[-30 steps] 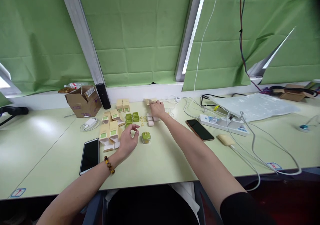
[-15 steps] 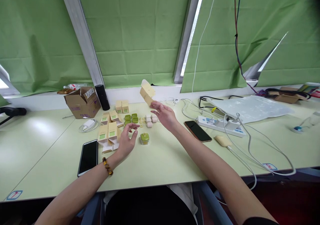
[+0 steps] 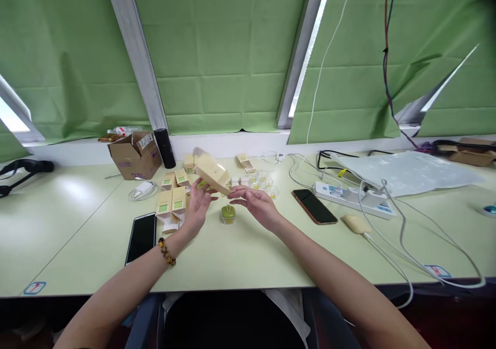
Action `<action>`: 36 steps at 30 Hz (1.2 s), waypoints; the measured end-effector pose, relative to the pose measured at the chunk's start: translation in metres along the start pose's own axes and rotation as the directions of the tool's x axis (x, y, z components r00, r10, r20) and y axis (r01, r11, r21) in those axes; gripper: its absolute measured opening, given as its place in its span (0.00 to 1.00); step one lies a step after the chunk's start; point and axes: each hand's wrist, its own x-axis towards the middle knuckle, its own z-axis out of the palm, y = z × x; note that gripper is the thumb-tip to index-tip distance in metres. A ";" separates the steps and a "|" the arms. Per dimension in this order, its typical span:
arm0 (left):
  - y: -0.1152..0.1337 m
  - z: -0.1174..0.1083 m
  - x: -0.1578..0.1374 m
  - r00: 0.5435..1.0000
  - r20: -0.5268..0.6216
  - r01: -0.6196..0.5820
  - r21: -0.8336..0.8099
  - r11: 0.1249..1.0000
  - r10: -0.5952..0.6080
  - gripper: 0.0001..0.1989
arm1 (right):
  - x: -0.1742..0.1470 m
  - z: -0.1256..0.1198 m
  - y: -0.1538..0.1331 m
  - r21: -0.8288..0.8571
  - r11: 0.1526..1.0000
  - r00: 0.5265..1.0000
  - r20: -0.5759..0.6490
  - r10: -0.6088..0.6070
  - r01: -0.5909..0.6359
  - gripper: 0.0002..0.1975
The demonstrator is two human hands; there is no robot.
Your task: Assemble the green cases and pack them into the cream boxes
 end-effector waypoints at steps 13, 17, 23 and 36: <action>0.003 0.001 -0.002 0.995 0.017 0.102 -0.261 0.960 -0.101 0.27 | -0.016 0.025 0.015 -0.840 0.331 0.883 0.314 -0.350 0.430 0.16; 0.018 0.002 0.000 0.989 0.022 0.145 -0.277 0.950 -0.145 0.25 | -0.019 0.027 0.016 -0.842 0.293 0.871 0.349 -0.346 0.454 0.16; 0.024 -0.006 0.005 0.967 0.085 0.254 -0.278 0.927 -0.239 0.28 | -0.021 0.020 0.017 -0.861 0.367 0.862 0.146 -0.484 0.352 0.16; 0.012 0.006 -0.008 0.949 0.124 0.307 -0.135 0.942 -0.291 0.38 | -0.020 0.018 0.017 -0.851 0.361 0.871 0.201 -0.449 0.382 0.29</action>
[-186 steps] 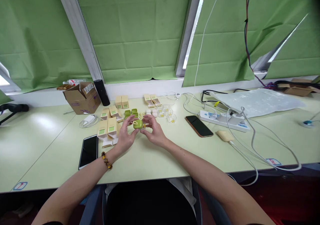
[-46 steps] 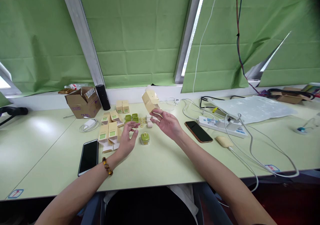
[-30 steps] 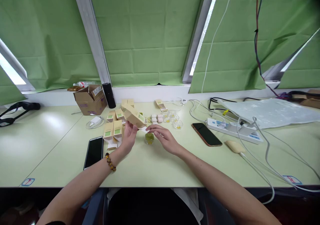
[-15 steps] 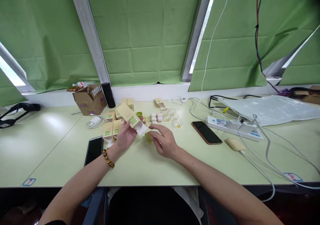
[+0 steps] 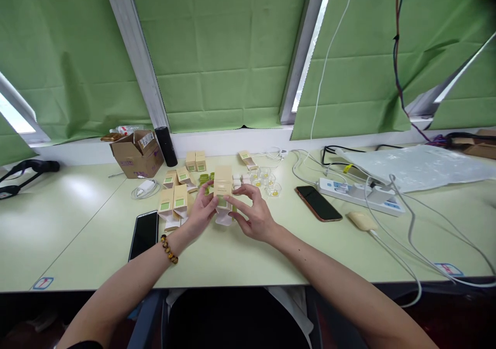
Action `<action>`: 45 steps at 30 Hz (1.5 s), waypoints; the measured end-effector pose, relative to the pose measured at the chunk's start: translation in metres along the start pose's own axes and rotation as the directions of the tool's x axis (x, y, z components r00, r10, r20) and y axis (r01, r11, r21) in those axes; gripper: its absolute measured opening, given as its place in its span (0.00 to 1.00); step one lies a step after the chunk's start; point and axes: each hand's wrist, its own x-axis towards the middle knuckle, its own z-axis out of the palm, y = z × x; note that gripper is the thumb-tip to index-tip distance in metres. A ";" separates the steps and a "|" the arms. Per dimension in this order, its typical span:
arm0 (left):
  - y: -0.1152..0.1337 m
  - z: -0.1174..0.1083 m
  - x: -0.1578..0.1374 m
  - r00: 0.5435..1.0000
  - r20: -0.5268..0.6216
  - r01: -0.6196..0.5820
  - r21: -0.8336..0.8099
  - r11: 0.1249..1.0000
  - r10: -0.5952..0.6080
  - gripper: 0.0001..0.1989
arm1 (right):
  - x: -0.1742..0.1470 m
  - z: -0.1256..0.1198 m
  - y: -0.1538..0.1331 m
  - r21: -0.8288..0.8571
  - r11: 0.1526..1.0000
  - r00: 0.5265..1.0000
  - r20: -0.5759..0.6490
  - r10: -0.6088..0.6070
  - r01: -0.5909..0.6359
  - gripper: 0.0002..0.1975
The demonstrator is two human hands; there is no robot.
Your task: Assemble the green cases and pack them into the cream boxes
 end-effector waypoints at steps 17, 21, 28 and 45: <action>-0.008 0.002 -0.009 0.964 0.051 -0.261 0.362 0.895 0.260 0.28 | 0.009 0.002 0.002 0.514 0.798 0.935 0.024 0.354 -0.315 0.18; -0.012 0.000 -0.005 0.955 -0.017 -0.266 0.401 0.876 0.297 0.24 | 0.007 0.006 0.002 0.530 0.773 0.924 0.052 0.380 -0.348 0.19; -0.014 -0.002 0.000 0.928 -0.058 -0.316 0.400 0.860 0.367 0.20 | 0.004 0.011 0.003 0.560 0.746 0.918 0.068 0.390 -0.359 0.18; -0.014 -0.010 -0.003 0.944 0.240 -0.281 0.215 0.935 0.228 0.42 | 0.011 0.009 0.013 0.700 0.580 0.844 0.059 0.534 -0.416 0.20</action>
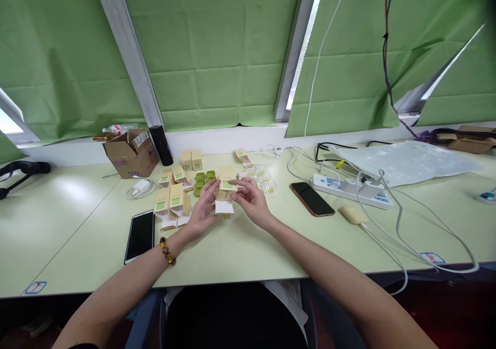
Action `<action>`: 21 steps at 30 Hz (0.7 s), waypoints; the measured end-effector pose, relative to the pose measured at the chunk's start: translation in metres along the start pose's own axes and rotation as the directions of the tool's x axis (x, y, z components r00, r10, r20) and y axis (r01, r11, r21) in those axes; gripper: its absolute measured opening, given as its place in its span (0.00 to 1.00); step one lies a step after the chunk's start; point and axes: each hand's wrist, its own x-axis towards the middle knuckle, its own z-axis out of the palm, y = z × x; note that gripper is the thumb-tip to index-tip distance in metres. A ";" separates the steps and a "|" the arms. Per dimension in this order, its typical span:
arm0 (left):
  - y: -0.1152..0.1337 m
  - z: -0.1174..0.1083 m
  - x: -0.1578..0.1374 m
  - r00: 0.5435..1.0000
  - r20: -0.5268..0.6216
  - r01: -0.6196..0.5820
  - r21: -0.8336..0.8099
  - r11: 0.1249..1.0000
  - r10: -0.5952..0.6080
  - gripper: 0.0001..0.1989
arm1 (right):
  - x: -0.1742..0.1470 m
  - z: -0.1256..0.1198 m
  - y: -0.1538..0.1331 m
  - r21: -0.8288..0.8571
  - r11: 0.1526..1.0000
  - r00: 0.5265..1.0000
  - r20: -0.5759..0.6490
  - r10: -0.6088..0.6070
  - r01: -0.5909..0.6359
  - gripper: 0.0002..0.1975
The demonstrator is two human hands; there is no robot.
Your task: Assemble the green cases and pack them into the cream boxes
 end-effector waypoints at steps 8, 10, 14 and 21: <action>0.005 0.011 0.001 0.993 -0.115 0.009 -0.051 0.999 -0.015 0.34 | -0.007 0.005 -0.004 -0.212 0.971 0.994 0.028 -0.104 0.107 0.18; 0.007 0.013 0.001 0.988 -0.145 0.037 -0.088 0.995 -0.050 0.30 | -0.009 0.006 -0.006 -0.277 0.947 0.987 0.058 -0.151 0.161 0.17; 0.009 0.014 0.002 0.978 -0.200 0.048 -0.088 0.995 -0.065 0.26 | -0.012 0.007 -0.008 -0.331 0.919 0.976 0.106 -0.189 0.214 0.19; 0.008 0.012 0.001 0.974 -0.222 0.025 -0.070 0.997 -0.040 0.25 | -0.014 0.005 -0.007 -0.338 0.904 0.962 0.167 -0.217 0.262 0.22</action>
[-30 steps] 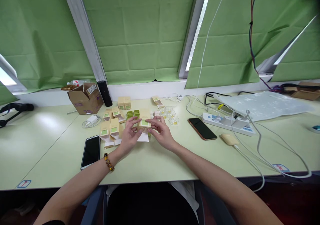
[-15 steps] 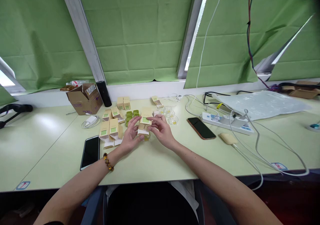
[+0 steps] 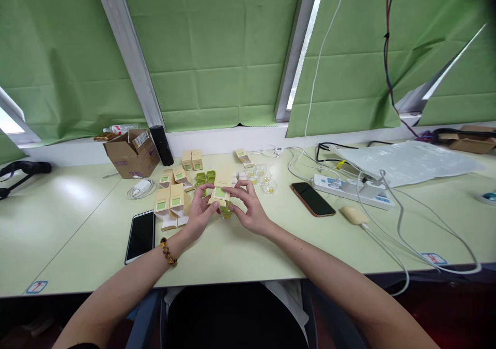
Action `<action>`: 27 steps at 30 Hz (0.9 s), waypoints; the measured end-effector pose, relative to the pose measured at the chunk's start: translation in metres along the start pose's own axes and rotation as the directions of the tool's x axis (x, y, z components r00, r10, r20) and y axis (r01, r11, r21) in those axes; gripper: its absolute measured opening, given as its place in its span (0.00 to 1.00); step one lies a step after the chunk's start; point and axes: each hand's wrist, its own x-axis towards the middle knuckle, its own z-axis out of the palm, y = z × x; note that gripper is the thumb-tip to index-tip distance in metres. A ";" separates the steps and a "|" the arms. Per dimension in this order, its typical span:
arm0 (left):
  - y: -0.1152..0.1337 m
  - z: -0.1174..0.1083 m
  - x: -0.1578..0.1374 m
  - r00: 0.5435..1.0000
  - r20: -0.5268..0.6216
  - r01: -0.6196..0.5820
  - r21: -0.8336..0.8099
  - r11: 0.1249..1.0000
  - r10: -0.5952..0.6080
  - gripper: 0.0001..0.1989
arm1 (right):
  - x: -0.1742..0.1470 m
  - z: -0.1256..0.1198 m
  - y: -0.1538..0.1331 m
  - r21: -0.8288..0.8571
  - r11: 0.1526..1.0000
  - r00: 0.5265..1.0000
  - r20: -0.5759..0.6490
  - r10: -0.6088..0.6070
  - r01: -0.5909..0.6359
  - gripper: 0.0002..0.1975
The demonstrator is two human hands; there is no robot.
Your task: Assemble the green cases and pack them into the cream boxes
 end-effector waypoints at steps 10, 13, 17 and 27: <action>0.003 0.001 0.002 1.000 0.004 -0.005 0.015 1.000 0.005 0.26 | -0.001 0.000 0.002 -0.004 1.000 1.000 0.018 -0.015 0.015 0.24; 0.003 0.001 0.002 1.000 0.013 -0.006 0.004 1.000 0.006 0.26 | -0.001 0.000 0.002 0.002 1.000 1.000 0.017 -0.012 0.012 0.25; 0.001 -0.001 0.002 0.999 0.028 -0.016 -0.015 1.000 0.016 0.25 | -0.002 0.000 0.002 0.009 1.000 1.000 0.023 -0.009 0.008 0.27; 0.001 0.000 0.001 1.000 0.007 -0.026 0.027 0.999 0.026 0.25 | -0.002 0.000 0.001 -0.051 0.997 0.998 0.042 -0.054 0.056 0.28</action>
